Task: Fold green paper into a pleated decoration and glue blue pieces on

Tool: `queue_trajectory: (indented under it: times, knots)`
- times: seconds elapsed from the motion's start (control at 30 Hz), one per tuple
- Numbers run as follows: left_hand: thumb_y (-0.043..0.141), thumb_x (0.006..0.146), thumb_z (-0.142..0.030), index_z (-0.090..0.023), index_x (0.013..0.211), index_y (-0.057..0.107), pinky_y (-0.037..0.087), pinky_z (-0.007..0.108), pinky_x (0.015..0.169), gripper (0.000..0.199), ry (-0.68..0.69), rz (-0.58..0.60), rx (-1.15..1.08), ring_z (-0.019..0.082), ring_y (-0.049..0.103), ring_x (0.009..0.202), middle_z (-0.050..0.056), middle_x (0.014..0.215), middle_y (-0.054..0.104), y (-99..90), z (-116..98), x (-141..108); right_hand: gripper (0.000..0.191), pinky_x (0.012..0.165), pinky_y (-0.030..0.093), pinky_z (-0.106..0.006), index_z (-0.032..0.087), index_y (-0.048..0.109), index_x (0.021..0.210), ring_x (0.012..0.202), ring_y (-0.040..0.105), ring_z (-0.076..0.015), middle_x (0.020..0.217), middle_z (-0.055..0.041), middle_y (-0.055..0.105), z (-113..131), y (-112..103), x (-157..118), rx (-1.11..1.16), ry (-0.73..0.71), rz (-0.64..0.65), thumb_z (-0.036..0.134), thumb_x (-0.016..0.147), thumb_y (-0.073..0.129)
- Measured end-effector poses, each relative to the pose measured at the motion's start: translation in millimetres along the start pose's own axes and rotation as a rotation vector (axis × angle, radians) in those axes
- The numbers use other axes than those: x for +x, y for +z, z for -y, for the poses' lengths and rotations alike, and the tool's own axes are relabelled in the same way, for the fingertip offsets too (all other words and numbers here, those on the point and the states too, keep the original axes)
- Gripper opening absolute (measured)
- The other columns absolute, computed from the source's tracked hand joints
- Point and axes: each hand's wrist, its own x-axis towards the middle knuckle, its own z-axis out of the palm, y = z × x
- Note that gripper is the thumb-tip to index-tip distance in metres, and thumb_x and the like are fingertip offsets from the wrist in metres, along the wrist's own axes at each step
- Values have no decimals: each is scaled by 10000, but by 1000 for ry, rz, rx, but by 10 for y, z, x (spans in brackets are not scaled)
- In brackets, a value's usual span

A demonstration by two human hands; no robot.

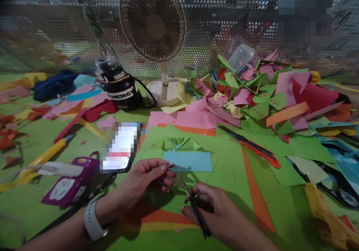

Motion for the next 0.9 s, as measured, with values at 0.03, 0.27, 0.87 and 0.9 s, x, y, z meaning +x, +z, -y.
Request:
queue_trajectory:
  times: [0.03,0.27,0.87,0.9]
  knots:
    - [845,691,-423,-151,822,705,534,221,584,333,1,4,-2,116,687,631,18,753,755,0,0,-2,368,492,380,-140,193,577,881,652,435,-89,771,25,553,3,-2,2,1,-5,4,455,738,792]
    - [846,697,-406,-149,815,701,538,214,578,318,11,18,-24,112,692,630,18,753,759,3,7,-4,337,499,386,-138,197,586,879,668,455,-92,784,24,570,-8,-15,17,8,-14,9,427,745,792]
    - [853,675,-415,-136,824,713,544,225,571,346,-51,-3,1,131,701,631,42,758,762,13,-32,-13,352,476,373,-139,189,574,868,632,437,-79,756,35,561,-50,-3,39,52,-28,-14,440,745,787]
    - [860,666,-412,-137,815,711,545,226,575,346,-54,-2,1,131,701,628,41,754,763,13,-33,-13,352,472,376,-140,191,574,871,635,441,-82,760,34,565,-57,-6,41,52,-28,-18,440,743,788]
